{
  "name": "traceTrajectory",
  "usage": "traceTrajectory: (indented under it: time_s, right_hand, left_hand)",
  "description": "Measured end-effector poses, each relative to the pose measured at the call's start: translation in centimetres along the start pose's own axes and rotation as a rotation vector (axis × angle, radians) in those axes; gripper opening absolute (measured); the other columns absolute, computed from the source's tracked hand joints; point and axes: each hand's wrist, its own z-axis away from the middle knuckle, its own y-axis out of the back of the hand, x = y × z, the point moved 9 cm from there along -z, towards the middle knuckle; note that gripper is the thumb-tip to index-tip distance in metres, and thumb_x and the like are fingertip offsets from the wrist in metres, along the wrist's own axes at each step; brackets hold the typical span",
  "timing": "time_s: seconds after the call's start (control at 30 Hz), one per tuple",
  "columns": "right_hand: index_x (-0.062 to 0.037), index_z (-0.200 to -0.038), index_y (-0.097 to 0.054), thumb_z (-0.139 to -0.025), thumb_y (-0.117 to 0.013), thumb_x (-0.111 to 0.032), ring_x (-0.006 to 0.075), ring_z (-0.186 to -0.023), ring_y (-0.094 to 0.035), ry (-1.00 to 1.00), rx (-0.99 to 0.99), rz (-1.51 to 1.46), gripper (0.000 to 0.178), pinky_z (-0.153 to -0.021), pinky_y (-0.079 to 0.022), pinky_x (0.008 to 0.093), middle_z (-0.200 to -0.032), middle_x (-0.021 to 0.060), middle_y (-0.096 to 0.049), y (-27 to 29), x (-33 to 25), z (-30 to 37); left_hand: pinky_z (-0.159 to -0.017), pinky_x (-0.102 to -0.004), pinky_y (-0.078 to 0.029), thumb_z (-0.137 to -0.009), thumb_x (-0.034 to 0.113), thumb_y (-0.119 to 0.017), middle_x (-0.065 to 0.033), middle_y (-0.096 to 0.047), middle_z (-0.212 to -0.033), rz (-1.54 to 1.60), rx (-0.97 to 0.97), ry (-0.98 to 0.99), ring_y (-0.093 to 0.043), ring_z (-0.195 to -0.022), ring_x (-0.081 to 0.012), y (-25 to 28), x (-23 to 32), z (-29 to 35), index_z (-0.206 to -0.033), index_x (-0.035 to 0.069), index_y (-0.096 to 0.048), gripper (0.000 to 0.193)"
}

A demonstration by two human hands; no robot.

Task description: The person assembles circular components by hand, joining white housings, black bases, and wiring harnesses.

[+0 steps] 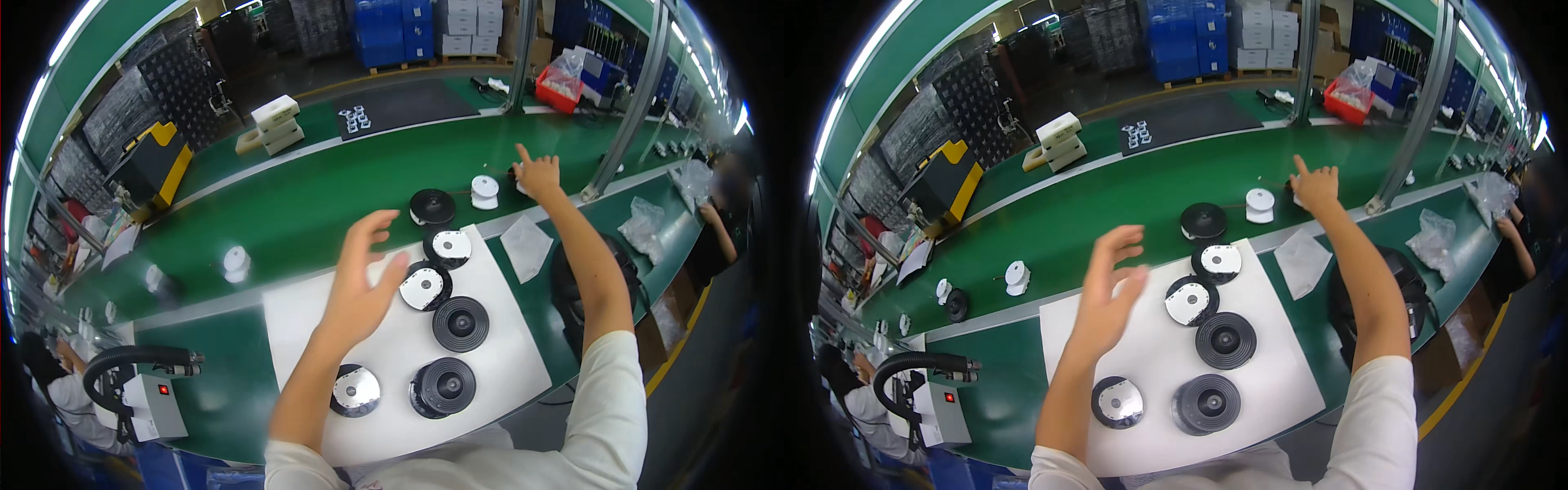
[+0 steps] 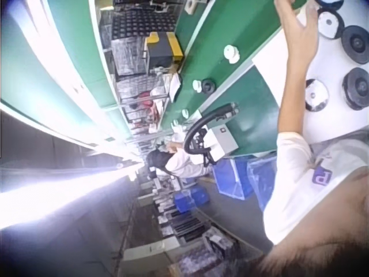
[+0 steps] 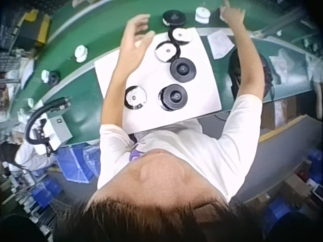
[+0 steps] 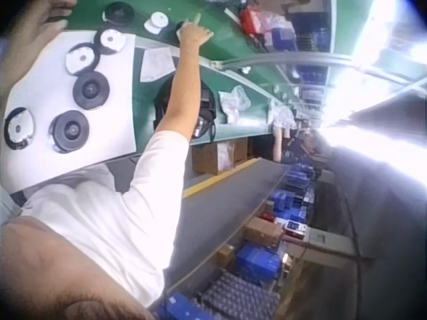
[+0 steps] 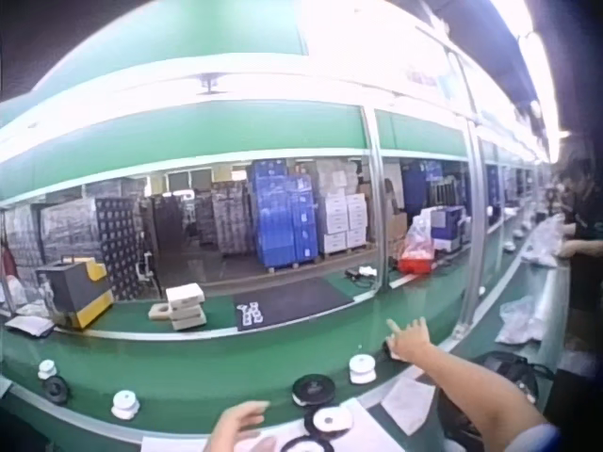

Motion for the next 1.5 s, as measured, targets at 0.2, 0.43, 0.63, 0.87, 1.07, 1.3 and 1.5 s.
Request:
traceTrajectory:
  time_s: [0.2, 0.43, 0.63, 0.87, 1.07, 1.3, 1.5]
  right_hand:
    - [-0.0254, -0.150, -0.035, -0.098, -0.045, -0.050, 0.0325, -0.108, -0.060, 0.030, 0.101, 0.058, 0.059, -0.096, -0.036, 0.0479, -0.105, 0.0176, -0.069, -2.9, -0.3, -1.9]
    - [-0.0239, -0.141, -0.047, -0.098, -0.043, -0.052, 0.0277, -0.099, -0.065, 0.409, -0.120, 0.063, 0.051, -0.084, -0.041, 0.0410, -0.103, 0.0104, -0.070, 1.8, -10.3, 0.5]
    - [-0.0244, -0.147, -0.040, -0.098, -0.045, -0.047, 0.0327, -0.098, -0.067, 0.310, -0.285, -0.139, 0.054, -0.079, -0.051, 0.0427, -0.106, 0.0194, -0.066, -3.6, -9.5, -0.1]
    - [-0.0179, -0.144, -0.038, -0.096, -0.053, -0.039, 0.0450, -0.089, -0.066, 0.303, -0.081, -0.684, 0.055, -0.078, -0.055, 0.0478, -0.105, 0.0295, -0.059, 4.3, -7.5, 1.1]
    - [-0.0110, -0.139, -0.039, -0.097, -0.056, -0.035, 0.0302, -0.079, -0.066, 0.445, -0.274, -1.301, 0.050, -0.073, -0.049, 0.0397, -0.078, 0.0188, -0.061, 12.0, -10.8, 7.1]
    - [-0.0107, -0.139, -0.041, -0.105, -0.043, -0.029, 0.0133, -0.079, -0.055, 0.642, -0.506, -1.606, 0.039, -0.070, -0.045, 0.0308, -0.087, 0.0080, -0.059, 18.7, -20.1, 14.1]
    - [-0.0216, -0.138, -0.044, -0.105, -0.028, -0.053, 0.0101, -0.092, -0.062, 0.555, -0.702, -2.020, 0.048, -0.071, -0.052, 0.0261, -0.110, 0.0011, -0.061, 20.7, -28.8, 17.1]
  left_hand:
    - [-0.103, -0.0460, -0.043, -0.089, 0.024, -0.067, -0.0235, -0.047, -0.137, -0.479, -0.202, -0.066, -0.049, -0.125, -0.0393, -7.0, -6.6, -8.3, -0.140, 0.010, -0.045, 0.057]
    - [-0.100, -0.0571, -0.044, -0.067, 0.049, -0.079, -0.0291, -0.035, -0.147, -0.873, -0.527, 0.349, -0.043, -0.129, -0.0511, -14.8, -15.9, -14.7, -0.151, 0.025, -0.032, 0.099]
    - [-0.097, -0.0544, -0.048, -0.064, 0.035, -0.082, -0.0242, -0.045, -0.135, -0.876, -0.598, 0.215, -0.049, -0.120, -0.0498, -16.8, -16.8, -16.2, -0.140, 0.026, -0.044, 0.085]
    - [-0.095, -0.0489, -0.049, -0.064, 0.027, -0.081, -0.0222, -0.050, -0.124, -0.771, -0.297, 0.124, -0.054, -0.112, -0.0440, -6.1, -11.4, -12.8, -0.133, 0.023, -0.049, 0.075]
    - [-0.096, -0.0434, -0.048, -0.066, 0.027, -0.083, -0.0226, -0.050, -0.123, -0.628, -0.586, 0.264, -0.057, -0.112, -0.0410, -2.9, -9.8, 1.4, -0.131, 0.021, -0.051, 0.073]
    - [-0.100, -0.0426, -0.047, -0.068, 0.022, -0.085, -0.0193, -0.045, -0.134, -0.419, -0.229, 0.327, -0.056, -0.118, -0.0375, 1.6, -5.3, 9.1, -0.139, 0.021, -0.047, 0.081]
    - [-0.105, -0.0627, -0.038, -0.089, 0.040, -0.057, -0.0236, -0.044, -0.138, 1.597, 0.871, 0.503, -0.042, -0.130, -0.0403, 8.1, -11.7, 20.1, -0.128, 0.019, -0.056, 0.044]
